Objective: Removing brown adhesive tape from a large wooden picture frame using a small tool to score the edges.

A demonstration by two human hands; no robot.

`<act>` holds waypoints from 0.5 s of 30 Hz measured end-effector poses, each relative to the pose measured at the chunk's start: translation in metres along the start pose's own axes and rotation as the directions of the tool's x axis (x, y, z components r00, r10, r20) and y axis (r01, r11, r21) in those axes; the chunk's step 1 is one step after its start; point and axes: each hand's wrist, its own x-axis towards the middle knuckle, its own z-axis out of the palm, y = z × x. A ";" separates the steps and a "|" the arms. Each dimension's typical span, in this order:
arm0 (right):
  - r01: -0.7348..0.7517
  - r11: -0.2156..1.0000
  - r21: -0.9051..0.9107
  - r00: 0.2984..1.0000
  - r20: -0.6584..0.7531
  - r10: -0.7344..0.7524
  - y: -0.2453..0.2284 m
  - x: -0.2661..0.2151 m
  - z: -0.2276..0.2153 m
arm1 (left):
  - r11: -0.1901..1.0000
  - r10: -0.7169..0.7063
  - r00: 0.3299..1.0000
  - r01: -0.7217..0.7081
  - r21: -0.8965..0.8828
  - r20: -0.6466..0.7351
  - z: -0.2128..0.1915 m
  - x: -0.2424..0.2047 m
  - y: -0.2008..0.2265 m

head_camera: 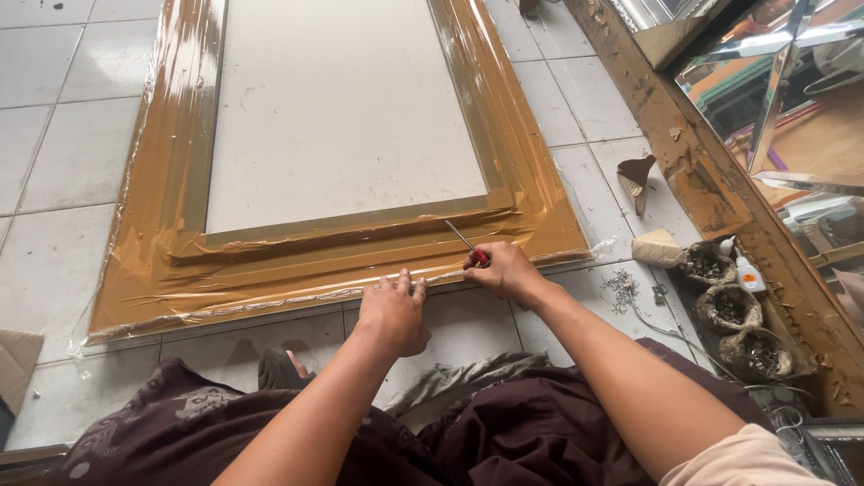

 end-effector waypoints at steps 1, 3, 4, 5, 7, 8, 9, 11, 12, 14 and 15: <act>-0.001 1.000 -0.001 1.000 0.002 0.001 -0.002 -0.002 0.001 | 1.000 0.000 1.000 0.000 -0.002 0.001 0.000 0.001 0.001; -0.003 1.000 -0.006 0.999 -0.051 0.003 -0.008 -0.005 0.002 | 1.000 0.001 1.000 -0.001 0.008 0.008 0.001 0.002 0.002; -0.003 1.000 -0.007 0.999 -0.051 0.003 -0.008 -0.002 0.003 | 1.000 0.001 1.000 -0.001 0.008 0.008 0.000 0.001 0.002; -0.042 0.999 -0.009 0.995 -0.086 0.041 -0.007 0.001 0.004 | 1.000 0.004 1.000 -0.004 0.010 0.007 0.000 0.000 0.002; -0.078 0.997 -0.009 0.990 -0.122 0.076 0.001 0.008 0.004 | 1.000 0.004 1.000 -0.004 0.015 0.005 -0.001 -0.002 0.001; -0.072 0.997 -0.005 0.991 -0.111 0.071 0.009 0.012 0.003 | 1.000 0.003 1.000 -0.003 0.009 0.000 -0.002 -0.003 0.001; -0.067 0.998 -0.002 0.993 -0.099 0.066 0.018 0.016 0.002 | 1.000 0.001 1.000 -0.001 0.002 -0.006 -0.002 -0.004 0.001; -0.055 0.998 0.026 0.995 -0.079 0.057 0.009 0.008 -0.004 | 1.000 0.000 1.000 0.000 0.003 -0.006 -0.002 -0.003 0.001; -0.049 0.997 0.055 0.997 -0.056 0.052 0.005 0.001 -0.006 | 1.000 0.003 1.000 -0.003 0.004 -0.002 -0.001 -0.004 0.002; 0.022 1.000 -0.010 0.998 -0.057 -0.022 -0.008 -0.007 -0.004 | 1.000 0.003 1.000 -0.003 0.005 -0.003 0.000 -0.003 0.001; 0.093 0.993 -0.075 0.994 -0.053 -0.097 -0.014 -0.011 -0.004 | 1.000 0.002 1.000 -0.002 0.008 -0.003 0.000 -0.002 0.001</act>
